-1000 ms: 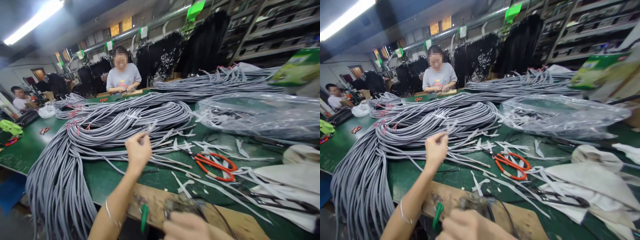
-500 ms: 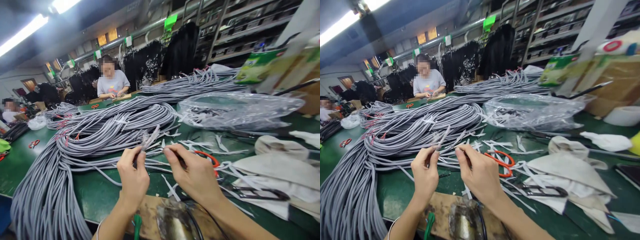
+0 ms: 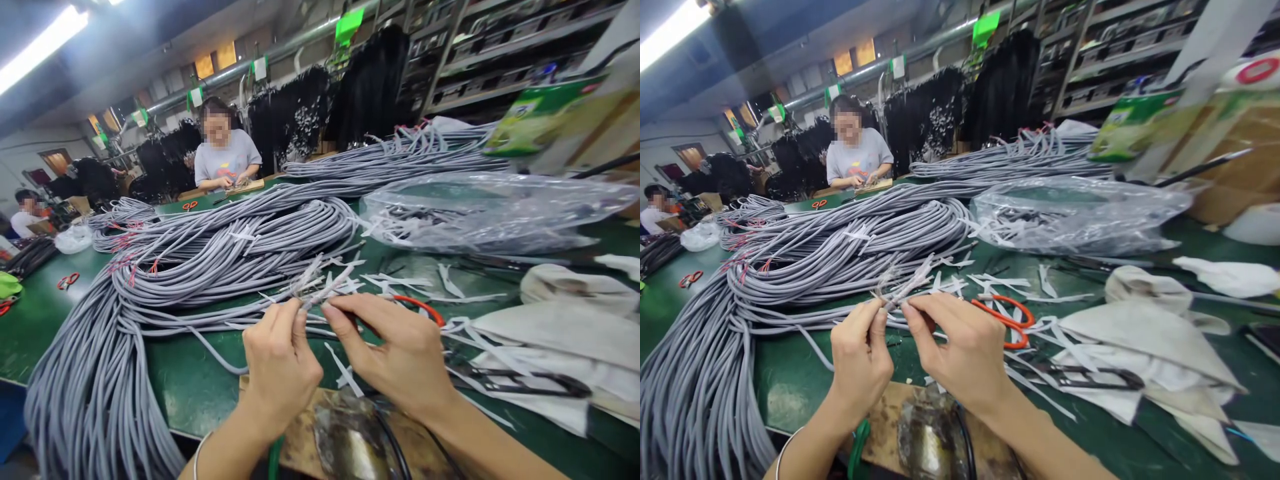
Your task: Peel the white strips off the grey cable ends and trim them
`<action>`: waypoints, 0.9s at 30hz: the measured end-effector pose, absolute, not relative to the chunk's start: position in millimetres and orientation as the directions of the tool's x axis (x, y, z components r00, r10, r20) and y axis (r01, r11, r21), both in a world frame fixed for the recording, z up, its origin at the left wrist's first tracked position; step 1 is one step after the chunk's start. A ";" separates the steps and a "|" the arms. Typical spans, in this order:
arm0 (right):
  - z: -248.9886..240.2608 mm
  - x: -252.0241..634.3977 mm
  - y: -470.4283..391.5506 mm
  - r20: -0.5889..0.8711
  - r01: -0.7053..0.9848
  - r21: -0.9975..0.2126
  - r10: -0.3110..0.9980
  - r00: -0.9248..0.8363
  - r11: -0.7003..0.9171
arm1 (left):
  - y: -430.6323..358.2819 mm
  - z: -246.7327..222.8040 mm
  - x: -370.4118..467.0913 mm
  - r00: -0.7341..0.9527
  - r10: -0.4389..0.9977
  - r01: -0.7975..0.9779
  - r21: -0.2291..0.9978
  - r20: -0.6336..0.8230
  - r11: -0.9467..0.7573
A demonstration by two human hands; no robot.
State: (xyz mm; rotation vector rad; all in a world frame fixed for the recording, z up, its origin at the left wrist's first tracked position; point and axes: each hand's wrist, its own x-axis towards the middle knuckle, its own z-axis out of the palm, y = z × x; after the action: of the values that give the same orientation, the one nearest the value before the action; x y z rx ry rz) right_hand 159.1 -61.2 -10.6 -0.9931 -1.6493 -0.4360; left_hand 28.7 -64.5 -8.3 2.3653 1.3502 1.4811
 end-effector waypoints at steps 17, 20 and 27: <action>-15.8 146.6 -75.5 0.931 0.669 -0.157 0.334 -0.144 0.727 | -36.8 -5.8 27.9 0.036 0.918 0.355 0.854 0.394 -0.380; -16.7 158.7 -60.2 0.940 0.871 -0.134 0.339 -0.040 0.473 | -43.8 -6.9 29.1 0.064 0.906 0.334 0.847 0.418 -0.414; -16.4 166.1 -53.9 0.939 0.911 -0.077 0.336 -0.070 0.405 | -46.6 -5.5 27.7 0.128 0.867 0.359 0.792 0.482 -0.493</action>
State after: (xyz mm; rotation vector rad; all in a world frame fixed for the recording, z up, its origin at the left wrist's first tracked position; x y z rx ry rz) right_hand 166.1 -53.9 -16.4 -1.1209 -1.6269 -0.6955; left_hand 27.7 -46.6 -5.5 1.9178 1.1779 1.3517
